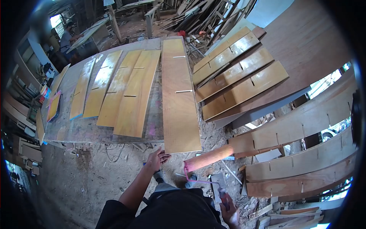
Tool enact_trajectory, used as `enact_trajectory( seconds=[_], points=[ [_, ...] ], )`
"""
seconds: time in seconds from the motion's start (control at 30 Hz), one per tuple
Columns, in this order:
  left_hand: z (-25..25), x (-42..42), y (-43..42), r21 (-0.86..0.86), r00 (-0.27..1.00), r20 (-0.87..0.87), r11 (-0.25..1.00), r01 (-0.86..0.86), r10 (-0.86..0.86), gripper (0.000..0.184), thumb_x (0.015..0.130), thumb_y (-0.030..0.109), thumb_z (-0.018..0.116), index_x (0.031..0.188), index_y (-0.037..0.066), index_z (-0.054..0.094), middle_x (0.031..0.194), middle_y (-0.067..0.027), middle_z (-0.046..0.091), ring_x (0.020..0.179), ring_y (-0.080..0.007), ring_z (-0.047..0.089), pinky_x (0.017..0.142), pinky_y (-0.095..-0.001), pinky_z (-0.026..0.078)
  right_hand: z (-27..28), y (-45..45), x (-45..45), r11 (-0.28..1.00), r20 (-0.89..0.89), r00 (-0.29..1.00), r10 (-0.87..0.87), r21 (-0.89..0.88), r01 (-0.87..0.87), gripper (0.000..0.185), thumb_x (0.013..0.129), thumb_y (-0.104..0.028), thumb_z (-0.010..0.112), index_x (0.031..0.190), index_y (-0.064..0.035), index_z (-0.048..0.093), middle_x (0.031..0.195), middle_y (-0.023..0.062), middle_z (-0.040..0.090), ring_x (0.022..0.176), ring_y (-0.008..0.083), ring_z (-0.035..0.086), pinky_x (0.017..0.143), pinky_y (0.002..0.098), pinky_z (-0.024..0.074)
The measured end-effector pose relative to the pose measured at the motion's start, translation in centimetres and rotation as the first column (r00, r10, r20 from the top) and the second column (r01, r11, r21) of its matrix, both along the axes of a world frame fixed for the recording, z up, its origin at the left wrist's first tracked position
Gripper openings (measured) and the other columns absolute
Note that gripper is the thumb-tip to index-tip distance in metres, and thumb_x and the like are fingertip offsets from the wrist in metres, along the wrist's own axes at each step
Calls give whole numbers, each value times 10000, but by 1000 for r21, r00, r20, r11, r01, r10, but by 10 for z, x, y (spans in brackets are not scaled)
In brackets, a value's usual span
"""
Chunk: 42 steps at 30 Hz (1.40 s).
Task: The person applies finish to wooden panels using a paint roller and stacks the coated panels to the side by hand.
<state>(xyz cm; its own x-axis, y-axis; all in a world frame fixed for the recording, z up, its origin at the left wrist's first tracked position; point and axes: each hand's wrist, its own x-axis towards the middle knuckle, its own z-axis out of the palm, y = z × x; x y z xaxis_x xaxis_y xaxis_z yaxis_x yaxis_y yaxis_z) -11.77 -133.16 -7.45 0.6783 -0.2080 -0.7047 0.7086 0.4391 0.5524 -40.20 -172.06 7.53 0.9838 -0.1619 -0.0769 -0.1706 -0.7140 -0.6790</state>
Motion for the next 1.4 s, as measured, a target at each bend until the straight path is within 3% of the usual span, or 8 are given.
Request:
enact_trajectory(
  seconds=[0.03,0.1,0.2,0.37,0.7,0.97,1.13,1.4],
  points=[
    [4,-1,-3,10,1000,10,1000,-5,5,532,1077,520,510,1312,49,588,1311,-133,702,1199,-268,676,994,-406,467,-12,5,-3,992,116,987,-110,69,103,532,907,-141,768,1394,-3,607,797,163,727,598,176,668,577,344,530],
    [6,-4,-7,46,1000,12,999,-6,6,475,1075,475,545,1288,54,603,1262,-131,714,1196,-263,680,977,-407,488,-5,10,18,977,-53,985,-167,129,172,408,892,-182,773,1232,5,646,839,203,742,701,379,753,606,439,563],
    [-12,-6,-7,86,998,53,996,-36,32,330,1043,352,652,1207,66,664,1116,-87,743,1087,-203,700,892,-358,533,-27,21,87,891,-167,958,-233,358,280,293,879,-215,807,941,25,650,684,85,653,617,142,584,581,358,501],
    [-12,-16,-18,121,988,134,988,-90,74,150,1027,171,675,1137,73,700,1034,-48,746,895,-144,676,823,-298,560,-51,49,177,567,-101,957,-271,787,243,281,934,-127,770,1133,45,674,934,84,727,733,108,661,623,288,562],
    [23,-70,-49,-340,964,220,915,218,-149,138,985,100,720,1105,65,661,1085,-82,719,1005,-209,682,960,-363,523,-50,63,192,483,-56,921,-385,839,253,439,955,-141,697,1336,63,616,1000,110,737,700,148,707,644,308,627],
    [47,-38,-78,-278,761,396,722,633,-514,313,1060,204,625,1288,-10,616,1262,-147,697,1262,-249,637,1086,-380,478,7,15,195,392,-109,793,-600,824,410,350,852,-105,759,1167,30,687,644,-17,544,364,73,385,323,258,280],
    [59,32,-99,-232,833,463,865,445,-304,742,1084,588,428,1477,-39,490,1432,-178,615,1329,-289,591,1135,-436,450,24,-71,139,460,-98,780,-619,760,460,284,845,-106,760,1082,44,711,665,65,675,374,101,507,317,237,338],
    [24,201,-136,-498,932,361,851,166,30,624,1060,594,492,1322,38,602,1255,-94,698,1178,-235,665,1016,-431,519,62,-131,42,446,-206,665,-718,597,666,377,764,-206,790,1026,24,645,618,70,619,348,127,478,304,265,334]
  ],
)
